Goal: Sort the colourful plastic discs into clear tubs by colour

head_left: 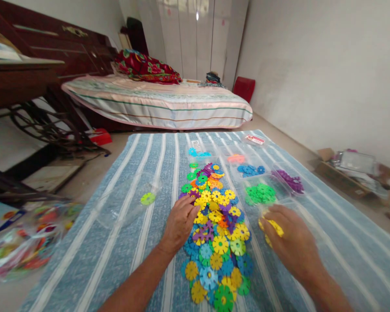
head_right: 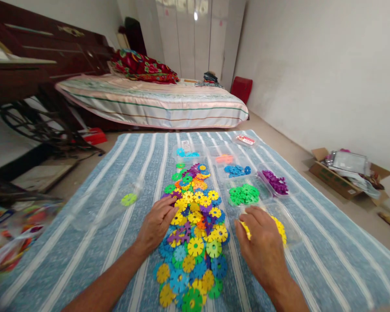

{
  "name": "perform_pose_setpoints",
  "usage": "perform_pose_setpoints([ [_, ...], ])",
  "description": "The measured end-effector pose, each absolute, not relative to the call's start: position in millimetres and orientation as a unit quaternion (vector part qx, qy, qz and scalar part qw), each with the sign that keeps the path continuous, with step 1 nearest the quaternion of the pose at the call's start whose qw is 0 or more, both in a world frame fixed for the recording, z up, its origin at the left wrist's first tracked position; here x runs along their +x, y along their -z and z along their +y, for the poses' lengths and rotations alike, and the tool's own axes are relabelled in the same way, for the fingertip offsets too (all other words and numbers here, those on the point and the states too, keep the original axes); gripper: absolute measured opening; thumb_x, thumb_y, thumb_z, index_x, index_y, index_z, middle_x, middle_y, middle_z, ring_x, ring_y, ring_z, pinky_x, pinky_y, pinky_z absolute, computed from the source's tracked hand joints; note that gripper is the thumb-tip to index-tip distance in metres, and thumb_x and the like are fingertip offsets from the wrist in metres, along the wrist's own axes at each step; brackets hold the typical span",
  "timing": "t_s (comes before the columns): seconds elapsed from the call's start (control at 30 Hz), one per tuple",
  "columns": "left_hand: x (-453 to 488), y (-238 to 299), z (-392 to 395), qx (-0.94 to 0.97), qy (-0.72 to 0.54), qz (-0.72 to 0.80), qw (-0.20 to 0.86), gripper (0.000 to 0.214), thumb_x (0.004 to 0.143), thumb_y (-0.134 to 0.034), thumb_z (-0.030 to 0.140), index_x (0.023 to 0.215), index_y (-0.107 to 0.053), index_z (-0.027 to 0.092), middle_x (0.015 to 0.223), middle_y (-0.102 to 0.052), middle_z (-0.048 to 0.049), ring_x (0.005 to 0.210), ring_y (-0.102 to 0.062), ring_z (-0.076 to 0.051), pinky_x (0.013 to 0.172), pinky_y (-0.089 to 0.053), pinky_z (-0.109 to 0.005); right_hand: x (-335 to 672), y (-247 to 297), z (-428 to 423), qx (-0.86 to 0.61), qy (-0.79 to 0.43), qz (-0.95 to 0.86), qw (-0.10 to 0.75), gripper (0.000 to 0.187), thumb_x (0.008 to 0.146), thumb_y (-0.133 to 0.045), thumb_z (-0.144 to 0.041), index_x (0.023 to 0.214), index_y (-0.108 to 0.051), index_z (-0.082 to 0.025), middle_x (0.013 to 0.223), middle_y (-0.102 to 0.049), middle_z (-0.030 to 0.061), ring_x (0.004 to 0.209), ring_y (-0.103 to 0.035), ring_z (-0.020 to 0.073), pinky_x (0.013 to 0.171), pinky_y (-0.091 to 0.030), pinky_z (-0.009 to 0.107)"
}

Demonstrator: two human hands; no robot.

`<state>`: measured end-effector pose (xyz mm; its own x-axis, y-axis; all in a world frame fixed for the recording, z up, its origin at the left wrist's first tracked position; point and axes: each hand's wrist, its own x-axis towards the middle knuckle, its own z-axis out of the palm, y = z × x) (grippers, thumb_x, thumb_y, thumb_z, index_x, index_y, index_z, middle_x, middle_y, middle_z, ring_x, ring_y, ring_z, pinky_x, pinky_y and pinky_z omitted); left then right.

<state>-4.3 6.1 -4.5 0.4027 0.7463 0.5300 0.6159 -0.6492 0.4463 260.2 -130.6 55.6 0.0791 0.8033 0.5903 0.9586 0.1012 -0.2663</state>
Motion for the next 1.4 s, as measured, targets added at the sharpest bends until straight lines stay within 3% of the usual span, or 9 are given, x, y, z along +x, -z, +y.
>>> perform_pose_setpoints([
  [0.13, -5.6, 0.9, 3.1, 0.831, -0.364, 0.411, 0.089, 0.026, 0.090, -0.043, 0.028, 0.078, -0.064, 0.019, 0.107, -0.067, -0.0081, 0.110, -0.057, -0.022, 0.097, -0.048, -0.045, 210.6, -51.5, -100.2, -0.598, 0.056, -0.717, 0.354, 0.012, 0.087, -0.050, -0.022, 0.088, -0.062, -0.021, 0.096, -0.064, 0.0083, 0.101, -0.056, 0.0228, 0.092, -0.045, 0.041],
  [0.37, -1.2, -15.8, -7.4, 0.847, -0.379, 0.358, 0.104, 0.019, 0.089, -0.047, 0.026, 0.086, -0.064, 0.020, 0.118, -0.062, -0.0076, 0.122, -0.048, -0.022, 0.103, -0.042, -0.046, 170.8, -51.4, -56.1, -0.582, -0.034, -0.756, 0.297, 0.019, 0.082, -0.052, -0.014, 0.098, -0.060, -0.020, 0.099, -0.062, 0.0087, 0.101, -0.053, 0.0234, 0.090, -0.044, 0.039],
  [0.53, 2.6, -23.8, -15.7, 0.858, -0.375, 0.323, 0.134, 0.015, 0.089, -0.050, 0.026, 0.089, -0.064, 0.021, 0.122, -0.060, -0.0070, 0.126, -0.044, -0.022, 0.105, -0.040, -0.046, 171.8, -43.0, -58.1, -0.565, -0.044, -0.754, 0.331, 0.015, 0.085, -0.049, -0.014, 0.079, -0.061, -0.021, 0.087, -0.063, 0.0062, 0.096, -0.056, 0.0210, 0.089, -0.045, 0.038],
  [0.73, -2.2, -15.3, -6.6, 0.853, -0.375, 0.349, 0.097, 0.017, 0.087, -0.051, 0.028, 0.097, -0.062, 0.020, 0.120, -0.061, -0.0091, 0.123, -0.047, -0.024, 0.104, -0.041, -0.047, 222.2, -50.4, -94.3, -0.590, 0.047, -0.709, 0.382, 0.014, 0.087, -0.049, -0.019, 0.080, -0.062, -0.023, 0.095, -0.066, 0.0064, 0.102, -0.058, 0.0212, 0.093, -0.045, 0.041],
  [0.9, -11.9, -6.1, 6.2, 0.866, -0.317, 0.382, 0.058, 0.018, 0.082, -0.054, 0.033, 0.086, -0.065, 0.019, 0.121, -0.058, -0.0113, 0.123, -0.046, -0.030, 0.102, -0.042, -0.052, 287.3, -55.7, -133.6, -0.675, 0.148, -0.649, 0.319, 0.022, 0.088, -0.048, -0.032, 0.076, -0.062, -0.020, 0.092, -0.067, 0.0103, 0.095, -0.060, 0.0251, 0.087, -0.048, 0.045],
  [1.03, -17.3, -5.4, 10.6, 0.877, -0.254, 0.399, 0.079, 0.022, 0.075, -0.061, 0.039, 0.083, -0.067, 0.019, 0.126, -0.055, -0.0122, 0.126, -0.042, -0.034, 0.104, -0.038, -0.054, 300.0, -50.5, -147.9, -0.695, 0.157, -0.638, 0.291, 0.027, 0.089, -0.047, -0.038, 0.080, -0.064, -0.018, 0.090, -0.067, 0.0113, 0.090, -0.061, 0.0264, 0.083, -0.049, 0.046],
  [1.4, -18.4, -9.5, 10.6, 0.880, -0.211, 0.406, 0.126, 0.024, 0.078, -0.059, 0.041, 0.083, -0.067, 0.020, 0.131, -0.053, -0.0111, 0.130, -0.038, -0.033, 0.106, -0.036, -0.052, 228.3, -46.1, -125.7, -0.594, 0.099, -0.688, 0.405, 0.006, 0.086, -0.055, -0.020, 0.087, -0.061, -0.020, 0.096, -0.067, 0.0077, 0.103, -0.059, 0.0219, 0.089, -0.050, 0.040],
])
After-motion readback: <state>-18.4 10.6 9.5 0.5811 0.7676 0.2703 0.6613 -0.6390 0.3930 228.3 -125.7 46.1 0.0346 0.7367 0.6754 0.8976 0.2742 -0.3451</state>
